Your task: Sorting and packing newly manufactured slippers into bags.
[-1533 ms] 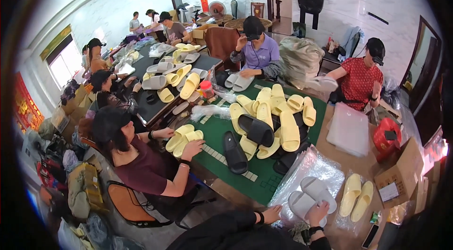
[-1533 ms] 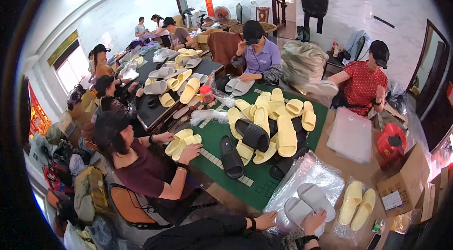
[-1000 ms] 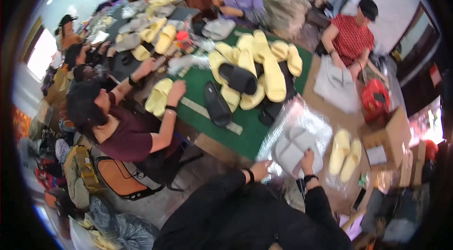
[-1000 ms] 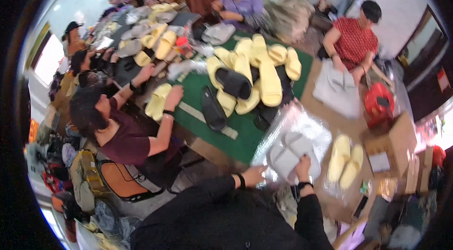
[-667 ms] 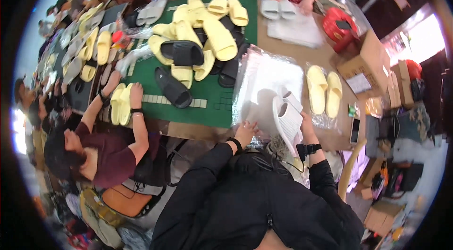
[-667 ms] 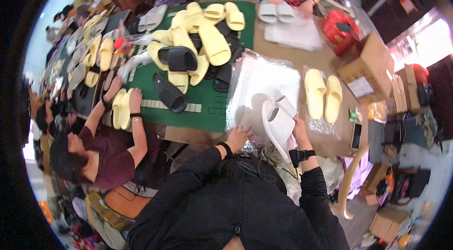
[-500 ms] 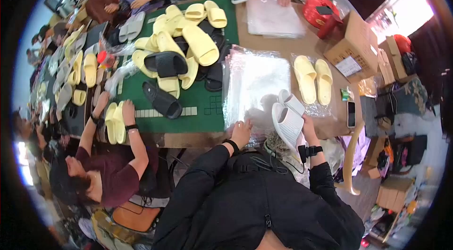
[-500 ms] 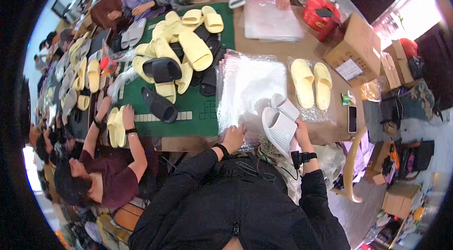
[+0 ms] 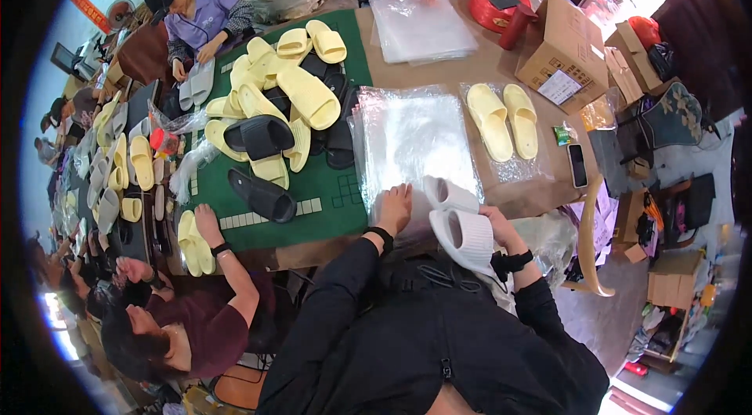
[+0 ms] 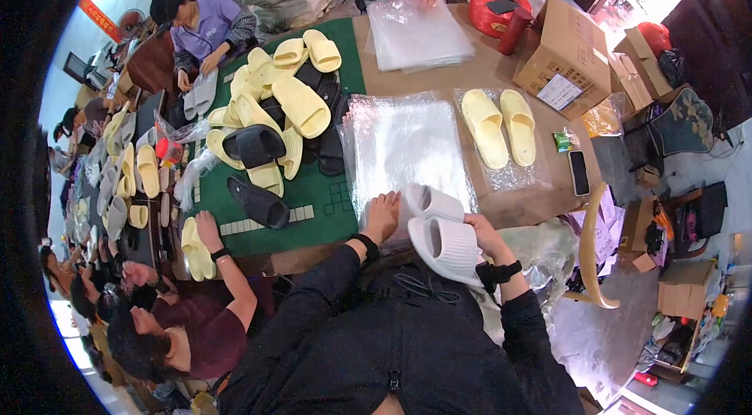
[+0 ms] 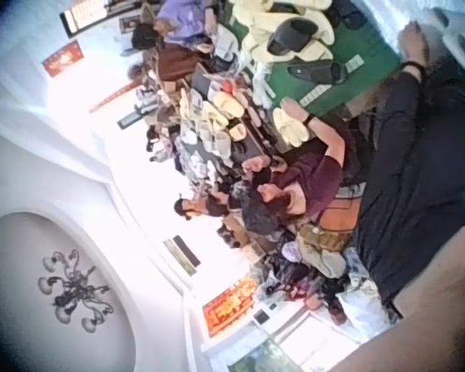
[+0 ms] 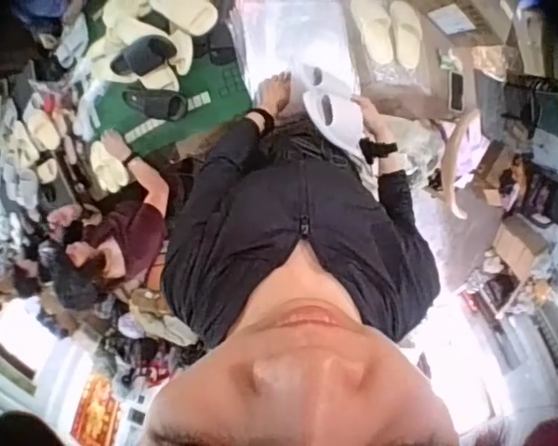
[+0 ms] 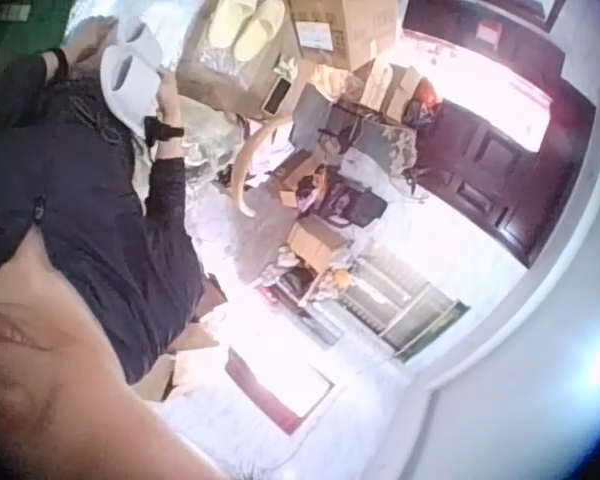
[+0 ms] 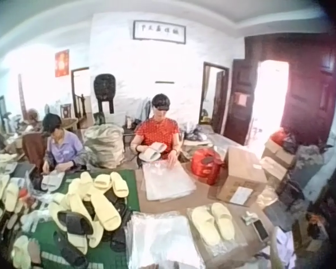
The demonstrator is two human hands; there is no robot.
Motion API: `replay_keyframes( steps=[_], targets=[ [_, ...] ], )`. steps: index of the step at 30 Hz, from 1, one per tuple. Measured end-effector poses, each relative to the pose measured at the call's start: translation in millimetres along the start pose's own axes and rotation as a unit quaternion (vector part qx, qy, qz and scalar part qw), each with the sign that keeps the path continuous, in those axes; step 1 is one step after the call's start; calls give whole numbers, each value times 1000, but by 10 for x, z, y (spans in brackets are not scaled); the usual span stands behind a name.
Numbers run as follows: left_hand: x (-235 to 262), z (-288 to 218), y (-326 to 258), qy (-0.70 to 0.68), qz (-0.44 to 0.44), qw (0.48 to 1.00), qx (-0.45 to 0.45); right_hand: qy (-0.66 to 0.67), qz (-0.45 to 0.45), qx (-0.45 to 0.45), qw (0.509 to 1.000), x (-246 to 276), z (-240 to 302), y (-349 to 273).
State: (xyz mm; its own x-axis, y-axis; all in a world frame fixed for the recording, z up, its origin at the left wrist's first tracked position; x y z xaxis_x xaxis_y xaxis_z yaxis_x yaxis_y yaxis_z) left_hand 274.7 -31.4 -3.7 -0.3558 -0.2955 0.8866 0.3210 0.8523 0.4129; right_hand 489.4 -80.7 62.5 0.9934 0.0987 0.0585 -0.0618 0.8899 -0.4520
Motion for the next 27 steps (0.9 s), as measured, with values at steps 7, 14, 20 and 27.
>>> replay_keyframes(
  steps=[7,14,20,27],
  targets=[
    [-267,202,7,-45,132,990,3,-61,94,-20,993,-182,-46,30],
    [-371,81,-268,-27,251,967,-18,-77,94,-43,992,-186,-102,-9],
    [-297,-5,-261,-8,277,961,-2,-83,100,-23,991,-178,-80,-12],
    [-68,100,-43,-108,119,985,-56,-73,99,-19,992,-229,-15,-26]
  ],
)
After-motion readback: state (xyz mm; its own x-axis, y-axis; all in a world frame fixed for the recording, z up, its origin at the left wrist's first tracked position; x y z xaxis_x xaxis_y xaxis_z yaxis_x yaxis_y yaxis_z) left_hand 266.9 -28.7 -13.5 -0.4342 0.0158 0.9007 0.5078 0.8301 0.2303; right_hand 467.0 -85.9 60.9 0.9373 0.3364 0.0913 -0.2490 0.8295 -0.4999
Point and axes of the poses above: each hand's wrist, its own y-axis towards the middle knuckle, its own x-axis out of the back of the hand, z = x × y, the point moved 6 cm from there along y, towards the middle knuckle, and after that the axes turned 14 degrees about -z, right-handed, at the moved point
